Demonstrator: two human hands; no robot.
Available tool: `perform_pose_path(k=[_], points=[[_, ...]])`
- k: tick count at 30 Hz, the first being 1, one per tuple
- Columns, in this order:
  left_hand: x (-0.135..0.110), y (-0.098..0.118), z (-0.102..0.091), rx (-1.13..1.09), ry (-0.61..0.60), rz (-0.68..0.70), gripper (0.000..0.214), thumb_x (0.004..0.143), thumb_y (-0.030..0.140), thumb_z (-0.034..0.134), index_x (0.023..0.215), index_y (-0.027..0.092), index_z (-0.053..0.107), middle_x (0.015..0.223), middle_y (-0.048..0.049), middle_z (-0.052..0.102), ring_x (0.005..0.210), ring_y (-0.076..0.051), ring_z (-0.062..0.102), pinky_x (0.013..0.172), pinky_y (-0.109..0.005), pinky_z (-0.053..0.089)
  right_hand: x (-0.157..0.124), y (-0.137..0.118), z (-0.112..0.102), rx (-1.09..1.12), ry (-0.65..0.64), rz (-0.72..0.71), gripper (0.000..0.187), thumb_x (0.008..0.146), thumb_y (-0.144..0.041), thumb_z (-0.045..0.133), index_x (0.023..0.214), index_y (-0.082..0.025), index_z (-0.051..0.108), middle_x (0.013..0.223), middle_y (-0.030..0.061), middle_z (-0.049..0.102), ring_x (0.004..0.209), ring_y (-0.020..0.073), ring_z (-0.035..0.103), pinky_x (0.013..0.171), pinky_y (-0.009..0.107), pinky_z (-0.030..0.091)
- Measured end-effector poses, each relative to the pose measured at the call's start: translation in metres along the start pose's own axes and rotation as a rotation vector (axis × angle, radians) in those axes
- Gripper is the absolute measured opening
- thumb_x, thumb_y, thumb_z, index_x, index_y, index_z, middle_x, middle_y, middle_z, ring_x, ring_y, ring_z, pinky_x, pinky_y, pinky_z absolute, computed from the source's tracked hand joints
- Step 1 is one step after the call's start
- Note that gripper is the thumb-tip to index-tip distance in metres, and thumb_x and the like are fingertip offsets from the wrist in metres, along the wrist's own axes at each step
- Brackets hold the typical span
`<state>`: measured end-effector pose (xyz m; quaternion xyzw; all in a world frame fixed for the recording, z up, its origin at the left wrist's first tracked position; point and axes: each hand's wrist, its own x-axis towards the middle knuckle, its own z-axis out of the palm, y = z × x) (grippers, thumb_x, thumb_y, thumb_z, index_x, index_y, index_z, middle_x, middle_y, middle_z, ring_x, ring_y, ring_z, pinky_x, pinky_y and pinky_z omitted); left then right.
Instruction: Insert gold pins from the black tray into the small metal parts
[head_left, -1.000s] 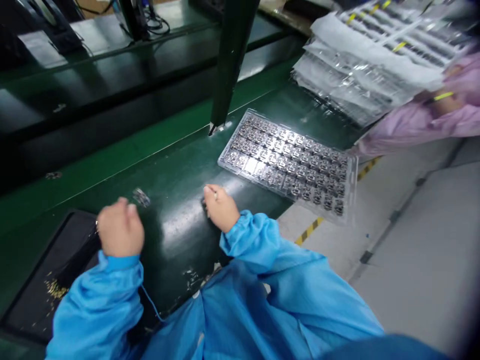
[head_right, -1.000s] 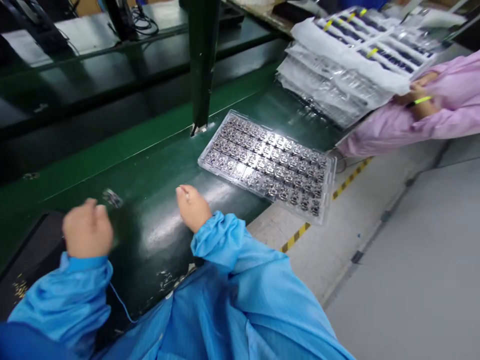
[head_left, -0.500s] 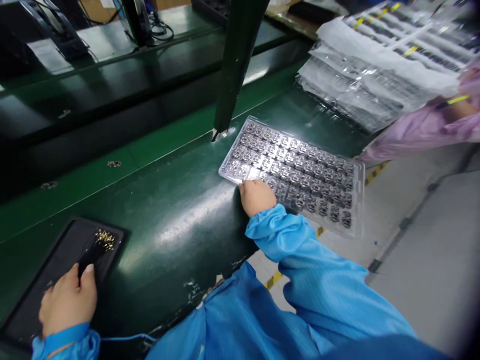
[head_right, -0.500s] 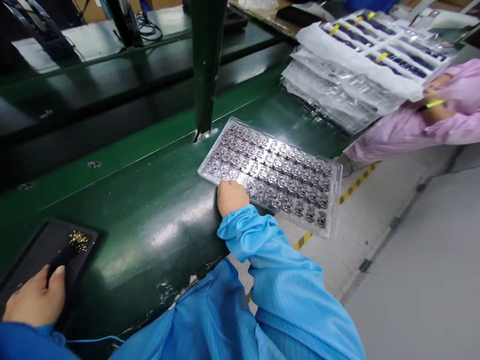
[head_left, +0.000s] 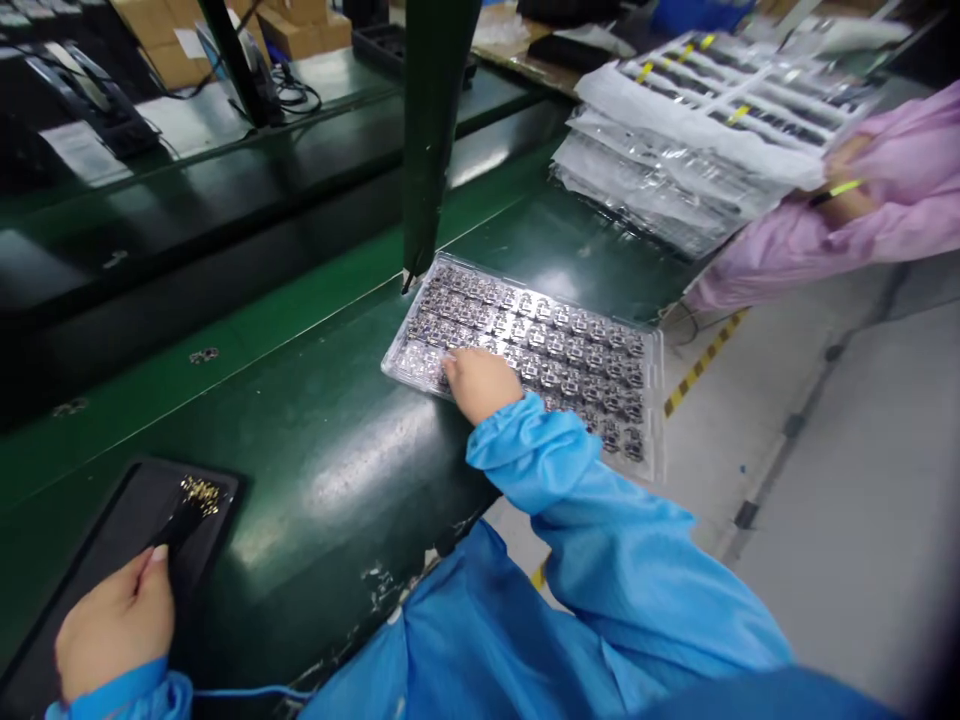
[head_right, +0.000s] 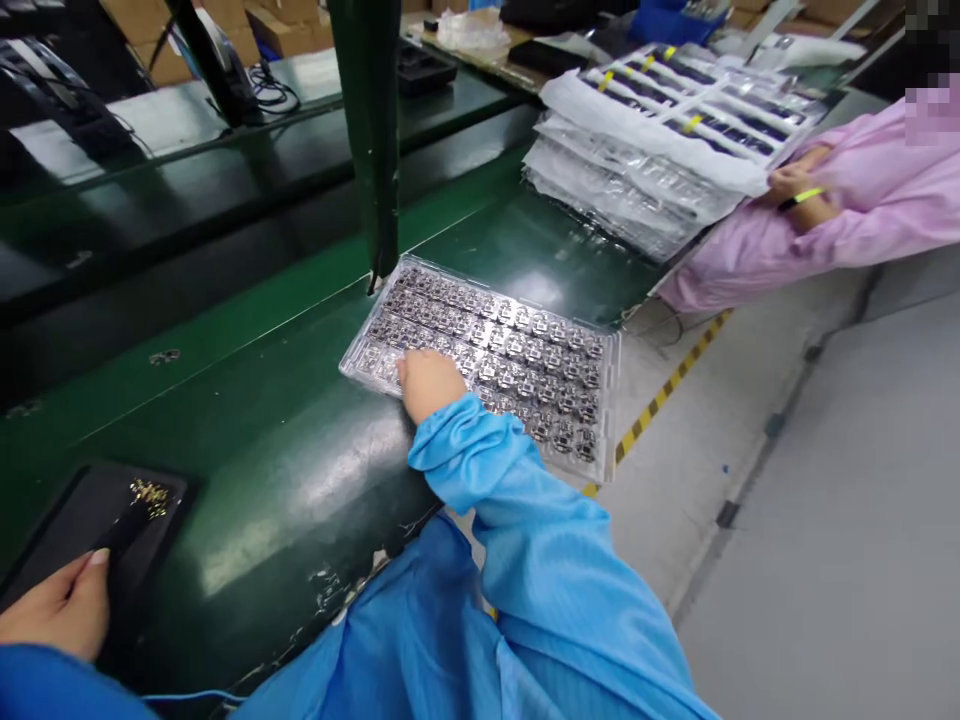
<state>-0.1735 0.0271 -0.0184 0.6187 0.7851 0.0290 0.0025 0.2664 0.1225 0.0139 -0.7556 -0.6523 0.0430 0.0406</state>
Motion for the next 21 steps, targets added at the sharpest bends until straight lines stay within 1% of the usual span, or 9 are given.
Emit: perform_pose_path(k=[2,4,8,11,14,16,17,19,21], points=[[-0.004,0.014,-0.011,0.014,-0.025,-0.090,0.025,0.070,0.045,0.043,0.068,0.030,0.062,0.059,0.0009,0.062,0.055,-0.022,0.052,0.050,-0.032,0.039,0.017,0.012,-0.003,-0.007,-0.001,-0.025,0.033,0.085,-0.033,0.033,0.102,-0.016,0.056,0.105,0.0119,0.057,0.092,0.0222,0.054,0.078,0.032,0.041],[-0.007,0.030,-0.022,-0.005,-0.035,-0.105,0.026,0.072,0.044,0.041,0.064,0.029,0.061,0.065,0.0010,0.063,0.066,-0.023,0.055,0.055,-0.033,0.041,0.034,0.020,-0.003,-0.020,-0.077,-0.062,0.034,0.082,-0.035,0.039,0.108,-0.017,0.053,0.115,0.0109,0.053,0.098,0.0221,0.052,0.080,0.032,0.040],[-0.013,0.050,-0.035,-0.015,0.063,-0.058,0.024,0.075,0.037,0.040,0.065,0.024,0.058,0.067,-0.0012,0.062,0.071,-0.024,0.056,0.055,-0.033,0.043,0.051,0.020,-0.002,-0.081,-0.232,-0.091,0.033,0.082,-0.034,0.039,0.096,-0.014,0.060,0.098,0.0122,0.061,0.091,0.0222,0.056,0.073,0.031,0.041],[-0.021,0.058,-0.039,0.043,0.209,0.011,0.023,0.078,0.030,0.038,0.069,0.020,0.056,0.066,-0.0036,0.060,0.068,-0.022,0.056,0.055,-0.032,0.044,0.047,0.014,-0.005,-0.144,-0.208,-0.083,0.034,0.083,-0.027,0.032,0.087,-0.011,0.062,0.087,0.0144,0.064,0.081,0.0227,0.059,0.066,0.031,0.041],[-0.031,0.075,-0.040,0.074,0.316,0.202,0.019,0.079,0.024,0.041,0.069,0.016,0.055,0.066,-0.0058,0.061,0.067,-0.019,0.057,0.060,-0.031,0.045,0.025,-0.003,-0.007,-0.189,-0.028,-0.061,0.036,0.084,-0.025,0.028,0.084,-0.011,0.061,0.081,0.0159,0.063,0.077,0.0245,0.059,0.062,0.032,0.040],[-0.037,0.092,-0.036,0.048,0.336,0.358,0.016,0.079,0.022,0.042,0.072,0.015,0.055,0.070,-0.0064,0.062,0.069,-0.017,0.057,0.065,-0.030,0.046,-0.004,-0.022,-0.002,-0.169,0.069,-0.142,0.037,0.086,-0.025,0.025,0.085,-0.012,0.060,0.080,0.0159,0.063,0.077,0.0247,0.058,0.060,0.032,0.040],[-0.041,0.101,-0.034,0.025,0.310,0.433,0.016,0.080,0.021,0.041,0.074,0.016,0.055,0.071,-0.0059,0.062,0.070,-0.017,0.057,0.067,-0.029,0.046,-0.022,-0.032,0.002,-0.144,0.051,-0.224,0.037,0.086,-0.024,0.025,0.086,-0.013,0.060,0.079,0.0151,0.063,0.074,0.0240,0.058,0.059,0.031,0.040],[-0.047,0.117,-0.027,-0.025,0.251,0.540,0.015,0.081,0.020,0.041,0.076,0.017,0.055,0.072,-0.0050,0.062,0.071,-0.015,0.058,0.070,-0.028,0.046,-0.062,-0.053,0.016,-0.032,-0.087,-0.513,0.030,0.084,-0.018,0.031,0.094,-0.018,0.059,0.083,0.0117,0.064,0.070,0.0208,0.057,0.058,0.030,0.041],[-0.052,0.126,-0.020,-0.076,0.209,0.578,0.015,0.081,0.020,0.041,0.077,0.017,0.055,0.073,-0.0049,0.062,0.071,-0.015,0.057,0.071,-0.029,0.046,-0.097,-0.071,0.031,0.101,-0.192,-0.709,0.027,0.082,-0.016,0.037,0.098,-0.021,0.058,0.102,0.0094,0.062,0.076,0.0204,0.057,0.059,0.030,0.043]])
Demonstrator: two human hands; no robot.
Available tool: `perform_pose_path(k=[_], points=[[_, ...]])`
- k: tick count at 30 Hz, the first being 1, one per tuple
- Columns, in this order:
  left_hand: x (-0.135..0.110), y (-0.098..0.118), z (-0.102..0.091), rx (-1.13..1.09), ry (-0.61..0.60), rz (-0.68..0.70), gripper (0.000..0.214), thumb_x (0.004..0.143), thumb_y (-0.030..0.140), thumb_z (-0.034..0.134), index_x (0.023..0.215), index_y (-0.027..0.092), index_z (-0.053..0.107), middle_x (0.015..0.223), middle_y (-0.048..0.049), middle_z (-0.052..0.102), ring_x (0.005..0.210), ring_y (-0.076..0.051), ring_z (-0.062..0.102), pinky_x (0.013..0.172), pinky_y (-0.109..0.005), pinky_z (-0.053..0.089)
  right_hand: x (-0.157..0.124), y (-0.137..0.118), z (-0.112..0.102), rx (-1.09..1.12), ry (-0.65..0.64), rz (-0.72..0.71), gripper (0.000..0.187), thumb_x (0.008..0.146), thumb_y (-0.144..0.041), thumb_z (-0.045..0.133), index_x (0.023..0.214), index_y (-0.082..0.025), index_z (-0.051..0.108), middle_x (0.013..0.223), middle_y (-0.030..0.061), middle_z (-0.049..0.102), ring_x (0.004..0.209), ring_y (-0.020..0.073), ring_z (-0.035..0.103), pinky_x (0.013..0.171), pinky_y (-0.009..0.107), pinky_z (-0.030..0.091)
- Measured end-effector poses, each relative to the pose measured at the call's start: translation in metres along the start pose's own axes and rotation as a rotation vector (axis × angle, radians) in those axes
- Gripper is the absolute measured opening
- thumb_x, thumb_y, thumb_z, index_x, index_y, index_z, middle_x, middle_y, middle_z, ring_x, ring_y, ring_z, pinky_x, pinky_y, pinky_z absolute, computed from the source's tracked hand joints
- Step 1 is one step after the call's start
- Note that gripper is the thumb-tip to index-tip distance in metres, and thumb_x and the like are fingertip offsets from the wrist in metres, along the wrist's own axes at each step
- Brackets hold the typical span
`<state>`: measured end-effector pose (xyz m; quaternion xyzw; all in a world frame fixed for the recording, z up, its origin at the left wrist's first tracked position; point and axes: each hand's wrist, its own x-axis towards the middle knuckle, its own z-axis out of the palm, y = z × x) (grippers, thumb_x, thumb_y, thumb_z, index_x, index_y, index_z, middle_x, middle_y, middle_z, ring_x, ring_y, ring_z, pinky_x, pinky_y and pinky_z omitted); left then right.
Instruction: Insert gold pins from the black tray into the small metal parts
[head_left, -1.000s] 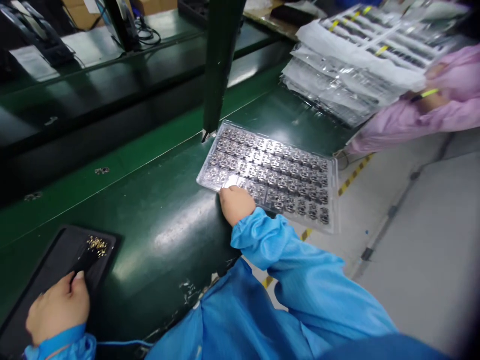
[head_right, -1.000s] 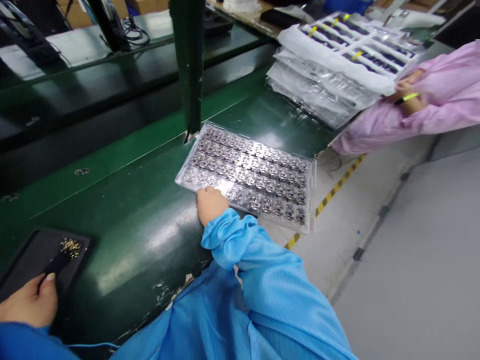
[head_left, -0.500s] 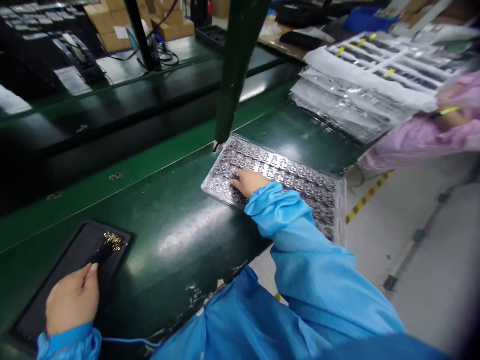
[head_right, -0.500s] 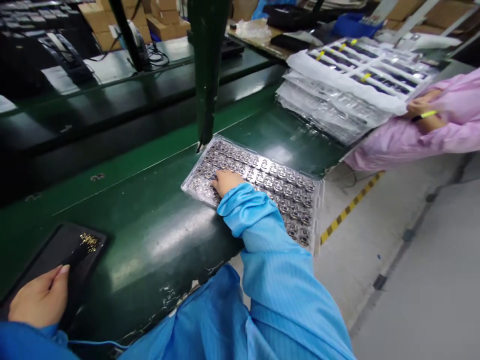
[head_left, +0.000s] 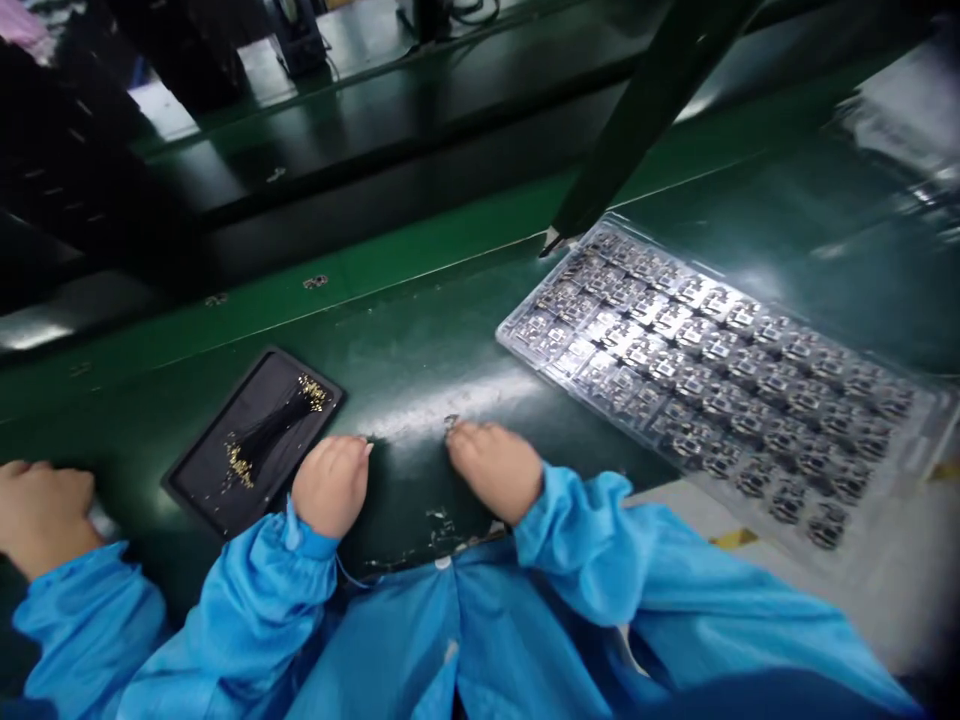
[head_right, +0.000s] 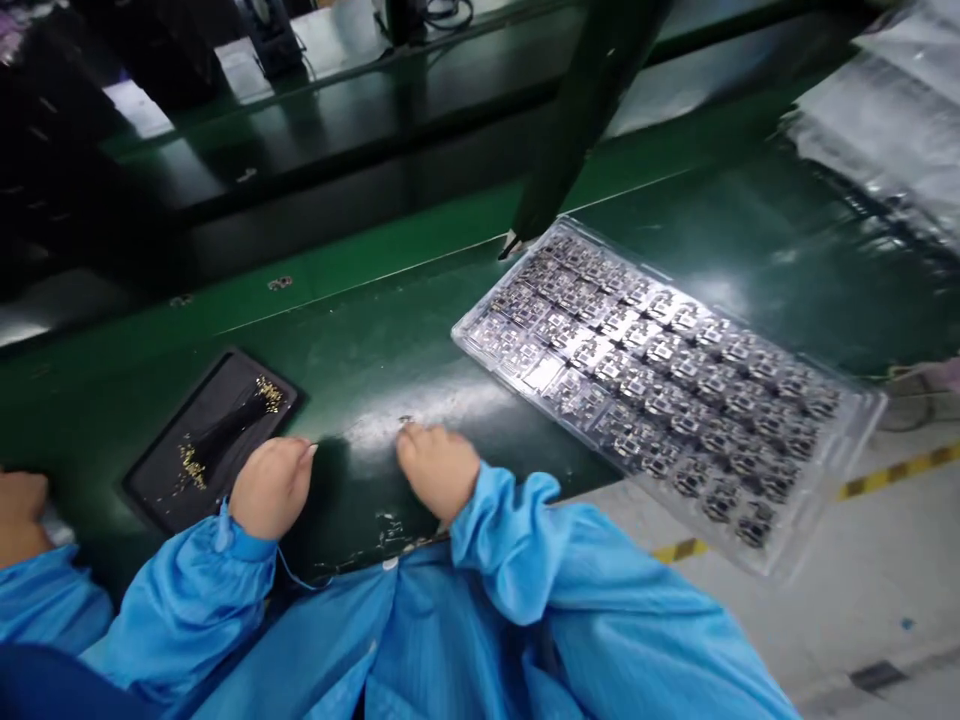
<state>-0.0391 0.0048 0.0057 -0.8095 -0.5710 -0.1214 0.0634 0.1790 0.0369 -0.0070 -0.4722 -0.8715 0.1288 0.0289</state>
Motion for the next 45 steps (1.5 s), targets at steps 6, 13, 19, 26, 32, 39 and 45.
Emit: perform_pose_path(k=[6,13,19,26,32,39,45], points=[[-0.009,0.007,0.008,-0.068,0.015,0.011,0.013,0.081,0.019,0.042,0.080,0.017,0.054,0.075,-0.0050,0.063,0.072,-0.015,0.057,0.072,-0.029,0.045,0.000,-0.026,0.011,0.400,-0.019,0.077,0.032,0.082,-0.035,0.042,0.104,-0.019,0.058,0.106,0.0070,0.062,0.097,0.0203,0.056,0.082,0.033,0.044],[-0.013,0.011,0.008,-0.096,0.018,0.076,0.015,0.082,0.020,0.041,0.082,0.016,0.055,0.076,-0.0046,0.064,0.071,-0.014,0.059,0.071,-0.027,0.046,0.006,-0.015,-0.006,0.816,-0.060,0.266,0.029,0.082,-0.039,0.040,0.089,-0.025,0.064,0.085,-0.0011,0.068,0.082,0.0158,0.062,0.071,0.028,0.048],[-0.016,0.013,0.012,-0.104,-0.012,0.088,0.019,0.083,0.022,0.039,0.080,0.017,0.057,0.073,-0.0033,0.065,0.069,-0.013,0.059,0.069,-0.025,0.047,-0.005,-0.012,0.001,0.820,-0.114,0.257,0.029,0.082,-0.038,0.039,0.087,-0.025,0.064,0.084,-0.0012,0.067,0.079,0.0148,0.061,0.070,0.027,0.046],[-0.017,0.040,0.025,-0.145,-0.065,0.036,0.023,0.082,0.025,0.041,0.096,0.018,0.058,0.082,-0.0037,0.065,0.075,-0.016,0.058,0.070,-0.028,0.047,-0.014,-0.016,-0.002,0.928,-0.350,0.441,0.033,0.079,-0.045,0.040,0.080,-0.021,0.063,0.068,-0.0009,0.062,0.064,0.0124,0.057,0.059,0.024,0.043],[-0.017,0.055,0.031,0.023,0.046,-0.094,0.027,0.075,0.032,0.053,0.101,0.025,0.058,0.104,-0.0092,0.057,0.105,-0.031,0.046,0.087,-0.053,0.037,-0.013,-0.014,-0.003,0.955,-0.412,0.565,0.036,0.079,-0.048,0.038,0.079,-0.019,0.060,0.059,-0.0024,0.055,0.048,0.0079,0.047,0.049,0.022,0.037],[-0.015,0.062,0.028,-0.338,-0.063,0.077,0.022,0.083,0.020,0.038,0.092,0.016,0.057,0.076,-0.0032,0.063,0.070,-0.013,0.055,0.067,-0.026,0.047,-0.014,-0.013,-0.001,1.281,-0.613,0.612,0.034,0.076,-0.049,0.043,0.080,-0.018,0.056,0.056,-0.0050,0.048,0.036,0.0044,0.039,0.038,0.019,0.032],[-0.010,0.062,0.039,-0.244,0.093,0.007,0.011,0.078,0.017,0.047,0.081,0.016,0.058,0.068,-0.0017,0.062,0.064,-0.013,0.053,0.066,-0.026,0.045,-0.006,-0.012,0.006,1.432,-0.398,0.764,0.032,0.074,-0.048,0.048,0.073,-0.017,0.054,0.058,-0.0041,0.052,0.034,0.0030,0.038,0.034,0.018,0.029]])
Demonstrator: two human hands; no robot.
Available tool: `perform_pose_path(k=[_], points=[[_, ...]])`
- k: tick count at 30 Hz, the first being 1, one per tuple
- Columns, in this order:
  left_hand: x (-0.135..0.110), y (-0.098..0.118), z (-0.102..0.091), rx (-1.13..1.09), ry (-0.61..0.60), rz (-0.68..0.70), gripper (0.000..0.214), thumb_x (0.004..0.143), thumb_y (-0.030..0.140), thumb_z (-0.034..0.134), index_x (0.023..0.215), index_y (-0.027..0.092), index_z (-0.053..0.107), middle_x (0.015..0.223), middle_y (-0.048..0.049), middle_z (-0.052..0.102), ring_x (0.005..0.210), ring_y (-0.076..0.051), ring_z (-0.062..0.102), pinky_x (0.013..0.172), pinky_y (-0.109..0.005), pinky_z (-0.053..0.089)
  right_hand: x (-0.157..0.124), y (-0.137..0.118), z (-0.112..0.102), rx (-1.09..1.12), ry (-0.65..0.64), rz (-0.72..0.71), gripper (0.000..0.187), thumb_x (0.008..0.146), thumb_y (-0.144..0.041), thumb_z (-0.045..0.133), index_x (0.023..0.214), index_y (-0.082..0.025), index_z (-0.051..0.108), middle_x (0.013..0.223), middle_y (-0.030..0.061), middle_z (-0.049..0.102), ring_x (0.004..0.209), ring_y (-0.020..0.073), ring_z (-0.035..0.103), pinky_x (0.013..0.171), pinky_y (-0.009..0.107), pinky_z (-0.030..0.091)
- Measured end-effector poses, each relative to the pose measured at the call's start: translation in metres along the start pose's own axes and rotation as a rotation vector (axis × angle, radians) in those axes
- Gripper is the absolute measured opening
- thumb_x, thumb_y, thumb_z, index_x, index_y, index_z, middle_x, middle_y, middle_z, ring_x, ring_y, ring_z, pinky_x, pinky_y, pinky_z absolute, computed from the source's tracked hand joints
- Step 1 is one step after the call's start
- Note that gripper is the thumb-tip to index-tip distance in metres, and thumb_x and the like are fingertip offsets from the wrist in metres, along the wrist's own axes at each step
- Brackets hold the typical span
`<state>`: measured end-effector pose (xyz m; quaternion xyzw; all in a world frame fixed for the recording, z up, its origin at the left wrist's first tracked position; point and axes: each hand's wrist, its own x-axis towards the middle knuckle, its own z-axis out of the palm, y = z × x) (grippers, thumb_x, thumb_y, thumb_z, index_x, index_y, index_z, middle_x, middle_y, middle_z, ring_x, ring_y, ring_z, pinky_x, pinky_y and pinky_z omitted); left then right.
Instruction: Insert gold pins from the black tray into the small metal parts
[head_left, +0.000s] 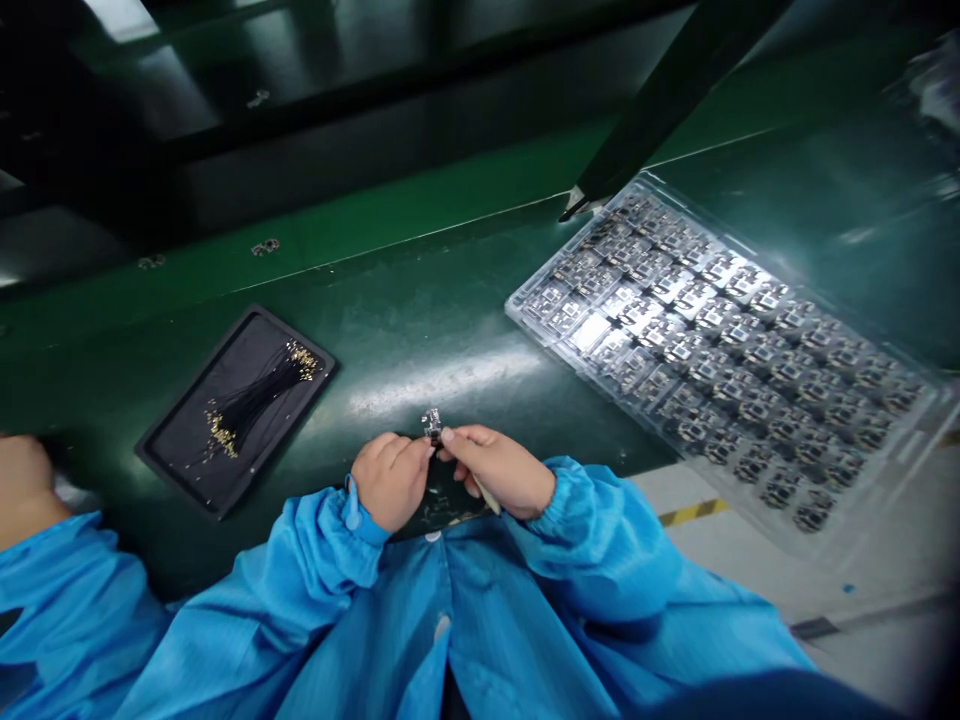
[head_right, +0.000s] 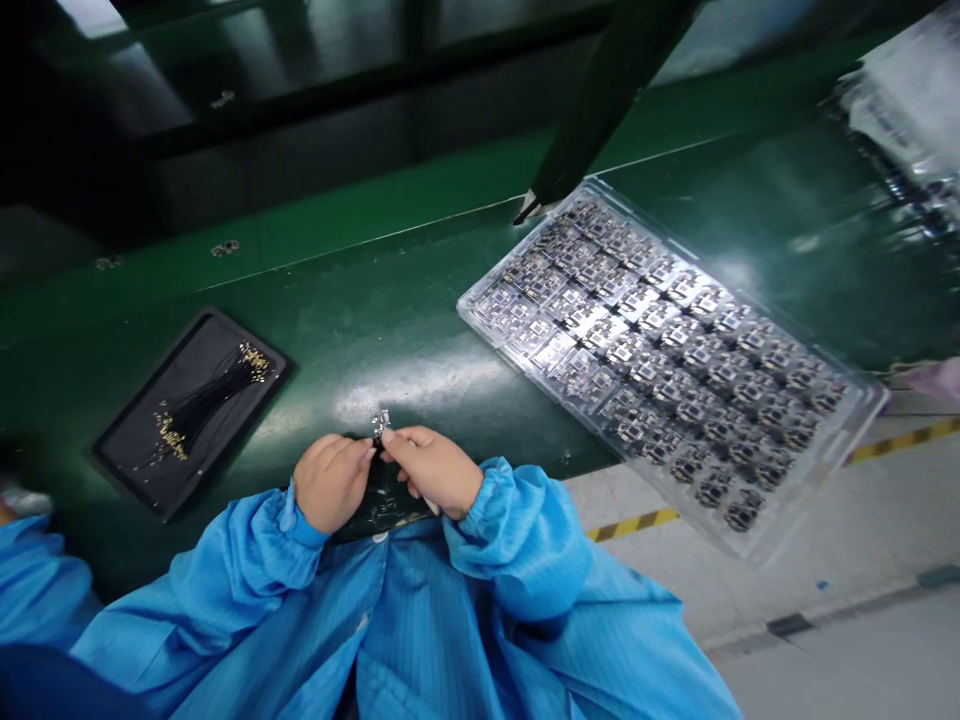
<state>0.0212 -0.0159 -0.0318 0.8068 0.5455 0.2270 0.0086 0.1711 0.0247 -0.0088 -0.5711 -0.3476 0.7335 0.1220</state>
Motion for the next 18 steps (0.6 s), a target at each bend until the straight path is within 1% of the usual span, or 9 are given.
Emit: perform_pose_path(k=[2,4,6,9,11,13,15,18], points=[[0.002,-0.001,0.006,0.053,0.030,-0.048,0.011,0.077,0.016,0.047,0.079,0.017,0.057,0.072,-0.0025,0.062,0.071,-0.015,0.055,0.070,-0.029,0.044,0.007,-0.001,0.002,0.109,0.189,-0.093,0.033,0.073,-0.049,0.048,0.079,-0.017,0.055,0.062,-0.0035,0.054,0.036,0.0037,0.040,0.036,0.019,0.033],[0.003,-0.002,0.011,0.103,0.026,-0.081,0.011,0.078,0.016,0.046,0.078,0.017,0.057,0.074,-0.0031,0.062,0.079,-0.018,0.055,0.073,-0.031,0.043,0.014,-0.001,0.004,0.166,0.372,-0.220,0.037,0.072,-0.050,0.048,0.091,-0.019,0.054,0.065,-0.0027,0.057,0.042,0.0061,0.047,0.043,0.021,0.040],[0.004,-0.003,0.014,0.134,0.008,-0.091,0.012,0.078,0.017,0.046,0.077,0.017,0.057,0.075,-0.0037,0.062,0.083,-0.019,0.053,0.074,-0.032,0.042,0.021,0.002,0.005,0.145,0.519,-0.361,0.039,0.074,-0.049,0.047,0.100,-0.019,0.051,0.070,-0.0009,0.060,0.053,0.0093,0.054,0.053,0.025,0.046],[0.003,-0.004,0.015,0.151,-0.018,-0.085,0.011,0.078,0.018,0.046,0.077,0.016,0.057,0.076,-0.0043,0.062,0.085,-0.021,0.052,0.073,-0.032,0.041,0.029,0.012,0.009,0.048,0.686,-0.631,0.032,0.080,-0.042,0.040,0.101,-0.020,0.049,0.079,0.0018,0.064,0.067,0.0119,0.059,0.068,0.031,0.048],[0.002,-0.004,0.015,0.156,-0.026,-0.078,0.011,0.078,0.018,0.046,0.079,0.016,0.057,0.076,-0.0045,0.062,0.085,-0.021,0.052,0.073,-0.032,0.040,0.035,0.020,0.012,0.006,0.757,-0.830,0.024,0.082,-0.037,0.039,0.099,-0.021,0.047,0.084,0.0023,0.064,0.069,0.0120,0.059,0.071,0.033,0.048],[0.003,-0.005,0.015,0.156,-0.033,-0.071,0.011,0.078,0.018,0.046,0.080,0.016,0.057,0.077,-0.0047,0.062,0.085,-0.021,0.051,0.074,-0.032,0.040,0.040,0.027,0.014,-0.015,0.781,-0.973,0.019,0.083,-0.032,0.040,0.099,-0.023,0.045,0.086,0.0020,0.064,0.069,0.0121,0.059,0.069,0.033,0.049],[0.003,-0.005,0.015,0.156,-0.038,-0.065,0.012,0.079,0.018,0.046,0.081,0.016,0.057,0.077,-0.0048,0.062,0.085,-0.021,0.051,0.074,-0.032,0.040,0.045,0.032,0.015,-0.036,0.784,-1.039,0.018,0.083,-0.028,0.041,0.101,-0.024,0.044,0.086,0.0017,0.064,0.069,0.0123,0.060,0.067,0.033,0.050],[0.004,-0.005,0.015,0.158,-0.044,-0.059,0.012,0.079,0.018,0.045,0.080,0.016,0.057,0.076,-0.0048,0.061,0.084,-0.020,0.052,0.073,-0.032,0.040,0.048,0.034,0.015,-0.082,0.781,-1.090,0.020,0.083,-0.024,0.041,0.103,-0.025,0.043,0.087,0.0019,0.063,0.074,0.0134,0.061,0.067,0.033,0.051]])
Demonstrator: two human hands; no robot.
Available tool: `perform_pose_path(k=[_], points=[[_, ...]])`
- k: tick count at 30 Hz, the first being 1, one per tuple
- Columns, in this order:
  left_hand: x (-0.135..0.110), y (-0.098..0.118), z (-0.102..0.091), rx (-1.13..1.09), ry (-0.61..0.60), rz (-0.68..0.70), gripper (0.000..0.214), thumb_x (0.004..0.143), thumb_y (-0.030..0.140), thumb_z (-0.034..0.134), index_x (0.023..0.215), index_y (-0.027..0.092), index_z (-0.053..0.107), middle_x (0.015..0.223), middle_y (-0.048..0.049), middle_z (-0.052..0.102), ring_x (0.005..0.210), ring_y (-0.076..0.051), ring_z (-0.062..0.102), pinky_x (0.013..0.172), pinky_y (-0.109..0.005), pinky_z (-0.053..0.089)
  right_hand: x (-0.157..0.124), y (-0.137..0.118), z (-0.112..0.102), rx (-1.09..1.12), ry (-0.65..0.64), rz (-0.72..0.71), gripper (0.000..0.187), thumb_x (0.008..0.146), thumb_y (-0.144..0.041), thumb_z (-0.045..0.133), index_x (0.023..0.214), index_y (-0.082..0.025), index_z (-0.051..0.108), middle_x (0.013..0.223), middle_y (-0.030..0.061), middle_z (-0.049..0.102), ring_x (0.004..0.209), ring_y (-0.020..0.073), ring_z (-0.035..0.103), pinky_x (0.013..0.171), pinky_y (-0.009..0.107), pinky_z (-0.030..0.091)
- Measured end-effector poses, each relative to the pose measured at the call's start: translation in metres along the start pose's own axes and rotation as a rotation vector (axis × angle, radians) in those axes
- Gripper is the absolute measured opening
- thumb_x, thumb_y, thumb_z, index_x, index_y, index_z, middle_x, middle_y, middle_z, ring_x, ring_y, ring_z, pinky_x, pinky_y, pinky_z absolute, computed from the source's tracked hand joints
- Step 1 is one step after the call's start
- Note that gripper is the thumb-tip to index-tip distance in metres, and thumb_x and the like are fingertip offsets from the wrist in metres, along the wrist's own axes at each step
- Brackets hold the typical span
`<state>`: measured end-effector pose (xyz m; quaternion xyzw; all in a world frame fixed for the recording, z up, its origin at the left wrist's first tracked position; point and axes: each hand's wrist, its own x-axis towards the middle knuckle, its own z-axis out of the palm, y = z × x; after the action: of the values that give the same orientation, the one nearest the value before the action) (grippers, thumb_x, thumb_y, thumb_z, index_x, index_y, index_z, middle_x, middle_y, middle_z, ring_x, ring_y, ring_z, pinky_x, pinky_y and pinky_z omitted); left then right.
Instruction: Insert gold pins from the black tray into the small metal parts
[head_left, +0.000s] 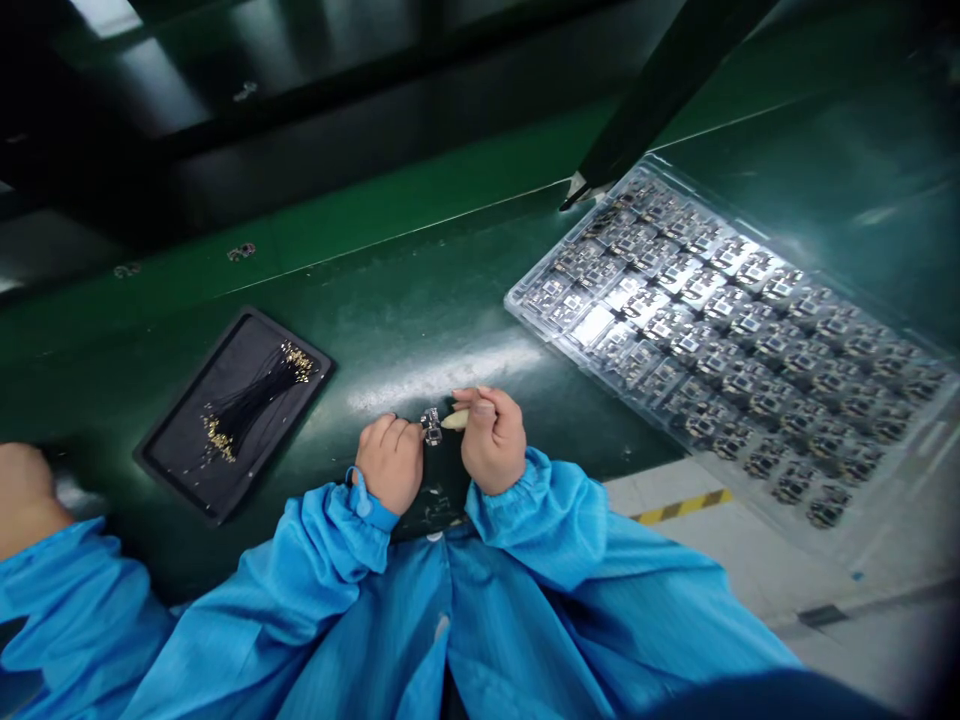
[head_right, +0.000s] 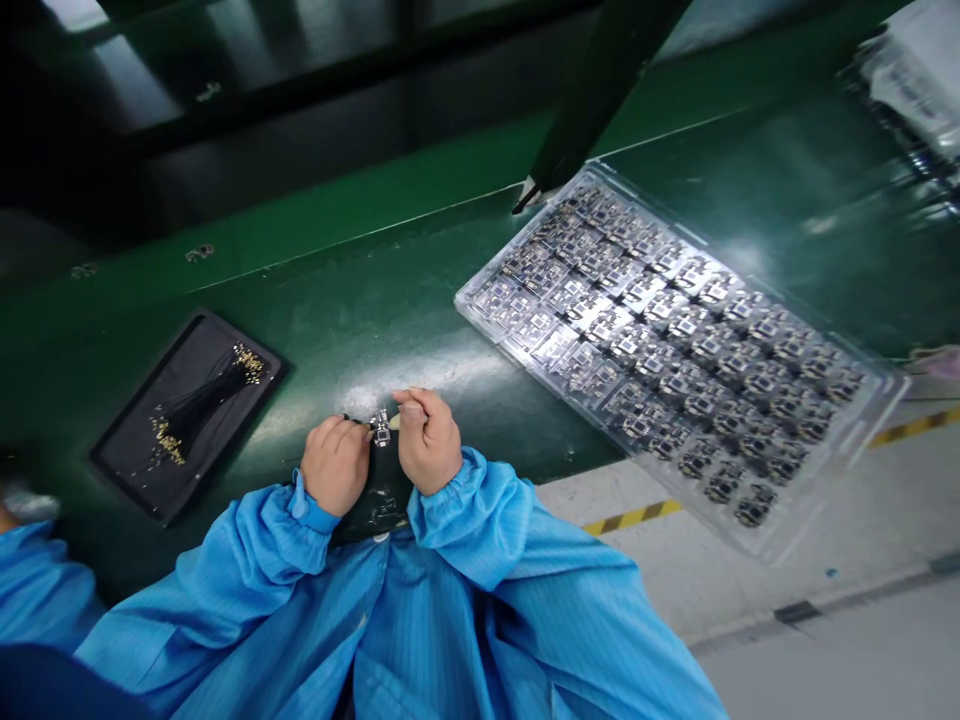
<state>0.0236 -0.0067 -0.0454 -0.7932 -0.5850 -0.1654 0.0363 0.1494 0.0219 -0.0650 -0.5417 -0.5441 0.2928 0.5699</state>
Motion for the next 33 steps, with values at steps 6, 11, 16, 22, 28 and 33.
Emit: perform_pose_path(k=[6,11,16,22,28,33], points=[[0.001,0.002,-0.001,-0.003,0.009,-0.002,0.012,0.078,0.016,0.045,0.079,0.016,0.057,0.075,-0.0050,0.061,0.084,-0.020,0.052,0.074,-0.032,0.039,0.000,-0.001,-0.001,-0.058,-0.068,-0.064,0.019,0.084,-0.026,0.041,0.102,-0.024,0.043,0.087,0.0023,0.064,0.079,0.0146,0.061,0.069,0.033,0.052],[0.000,0.000,0.000,0.017,-0.011,-0.009,0.014,0.078,0.016,0.044,0.082,0.016,0.058,0.079,-0.0056,0.062,0.088,-0.020,0.053,0.076,-0.032,0.040,0.009,-0.018,-0.005,-0.258,-0.291,-0.013,0.021,0.085,-0.030,0.033,0.092,-0.022,0.052,0.087,0.0043,0.065,0.083,0.0155,0.060,0.076,0.031,0.048],[-0.010,-0.005,0.005,0.033,-0.020,0.039,0.018,0.078,0.017,0.041,0.084,0.016,0.058,0.082,-0.0079,0.062,0.090,-0.023,0.053,0.075,-0.035,0.041,0.020,-0.038,0.005,-0.437,-0.741,-0.078,0.031,0.084,-0.036,0.033,0.080,-0.021,0.060,0.082,0.0078,0.065,0.081,0.0180,0.057,0.080,0.032,0.042],[0.018,-0.028,0.001,0.082,-0.101,0.193,0.020,0.076,0.016,0.039,0.073,0.015,0.058,0.068,-0.0084,0.059,0.073,-0.021,0.054,0.063,-0.032,0.040,0.037,-0.039,0.013,-0.395,-0.696,-0.006,0.033,0.085,-0.037,0.031,0.092,-0.021,0.059,0.085,0.0047,0.065,0.082,0.0146,0.058,0.077,0.026,0.043],[0.082,-0.066,-0.030,0.123,0.207,-0.259,0.039,0.081,0.028,0.035,0.106,0.002,0.048,0.086,-0.0159,0.059,0.080,-0.024,0.053,0.072,-0.039,0.041,0.084,-0.038,-0.042,-0.456,-0.216,0.346,0.035,0.083,-0.040,0.034,0.105,-0.021,0.054,0.098,0.0035,0.063,0.092,0.0147,0.057,0.081,0.027,0.043],[0.040,-0.110,-0.034,0.055,0.027,-0.343,0.042,0.078,0.033,0.038,0.115,0.014,0.044,0.098,-0.0113,0.058,0.093,-0.029,0.050,0.087,-0.049,0.034,0.100,-0.029,-0.135,-0.930,-0.146,0.385,0.033,0.082,-0.032,0.036,0.100,-0.017,0.059,0.101,0.0093,0.062,0.097,0.0212,0.055,0.084,0.033,0.041]])
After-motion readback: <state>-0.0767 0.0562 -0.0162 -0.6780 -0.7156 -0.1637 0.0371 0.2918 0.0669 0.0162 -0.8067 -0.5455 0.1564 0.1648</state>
